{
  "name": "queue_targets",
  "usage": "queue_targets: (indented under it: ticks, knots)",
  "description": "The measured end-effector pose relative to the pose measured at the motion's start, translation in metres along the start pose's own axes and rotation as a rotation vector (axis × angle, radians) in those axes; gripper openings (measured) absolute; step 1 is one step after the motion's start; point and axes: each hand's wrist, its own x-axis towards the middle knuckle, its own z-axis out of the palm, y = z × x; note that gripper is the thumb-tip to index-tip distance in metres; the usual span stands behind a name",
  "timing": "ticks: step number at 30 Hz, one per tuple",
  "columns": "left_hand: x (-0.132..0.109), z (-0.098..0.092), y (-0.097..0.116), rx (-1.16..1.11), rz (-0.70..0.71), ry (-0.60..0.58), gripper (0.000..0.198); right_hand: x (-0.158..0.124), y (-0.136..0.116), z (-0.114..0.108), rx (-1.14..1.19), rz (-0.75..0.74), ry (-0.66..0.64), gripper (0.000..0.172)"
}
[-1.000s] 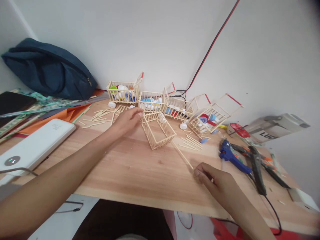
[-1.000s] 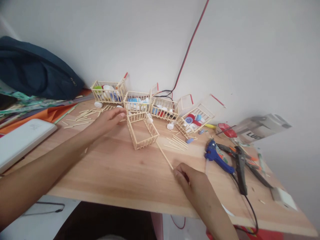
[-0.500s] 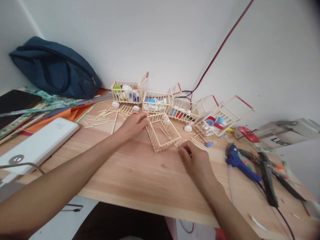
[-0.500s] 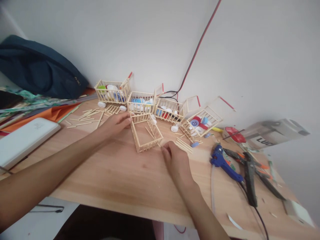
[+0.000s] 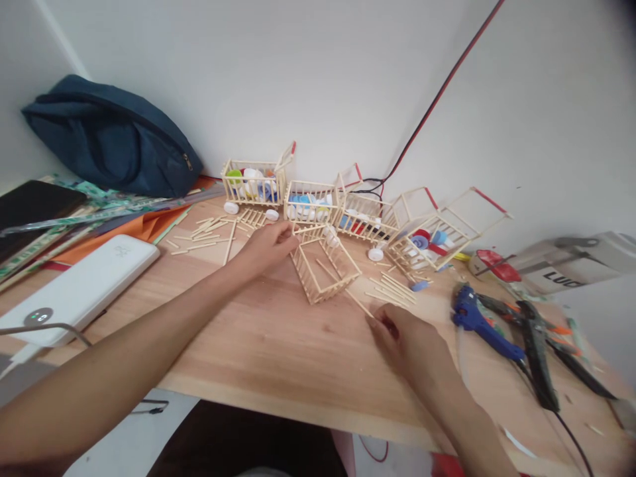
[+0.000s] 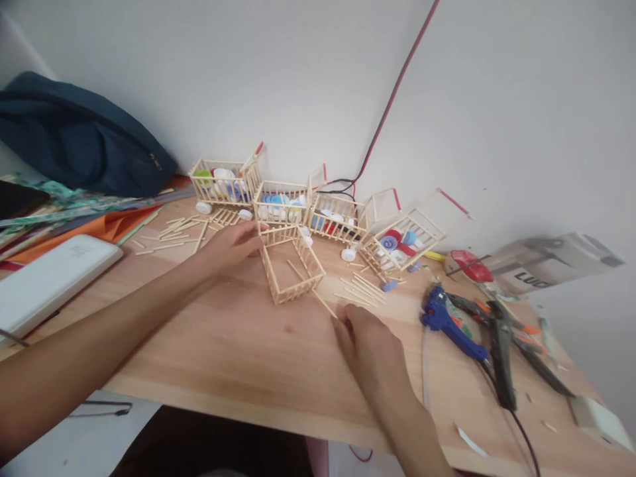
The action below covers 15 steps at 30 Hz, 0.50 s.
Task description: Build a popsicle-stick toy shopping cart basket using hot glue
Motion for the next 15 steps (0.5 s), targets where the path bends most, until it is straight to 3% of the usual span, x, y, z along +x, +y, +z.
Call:
queue_targets:
  ticks: [5, 11, 13, 15]
  knots:
    - [0.014, -0.015, 0.019, 0.165, -0.003, -0.025, 0.035, -0.021, 0.045, -0.025, 0.056, 0.062, -0.081, 0.027]
    - [0.042, -0.007, 0.033, 0.234, -0.048, -0.220, 0.018, -0.043, 0.098, -0.051, 0.145, 0.013, -0.077, 0.027]
    - [0.042, -0.005, 0.035, 0.225, -0.080, -0.254, 0.018, -0.046, 0.100, -0.057, 0.160, 0.004, -0.009, 0.025]
    - [0.037, -0.006, 0.038, 0.197, -0.105, -0.292, 0.025, -0.044, 0.090, -0.059, 0.178, 0.025, 0.142, 0.026]
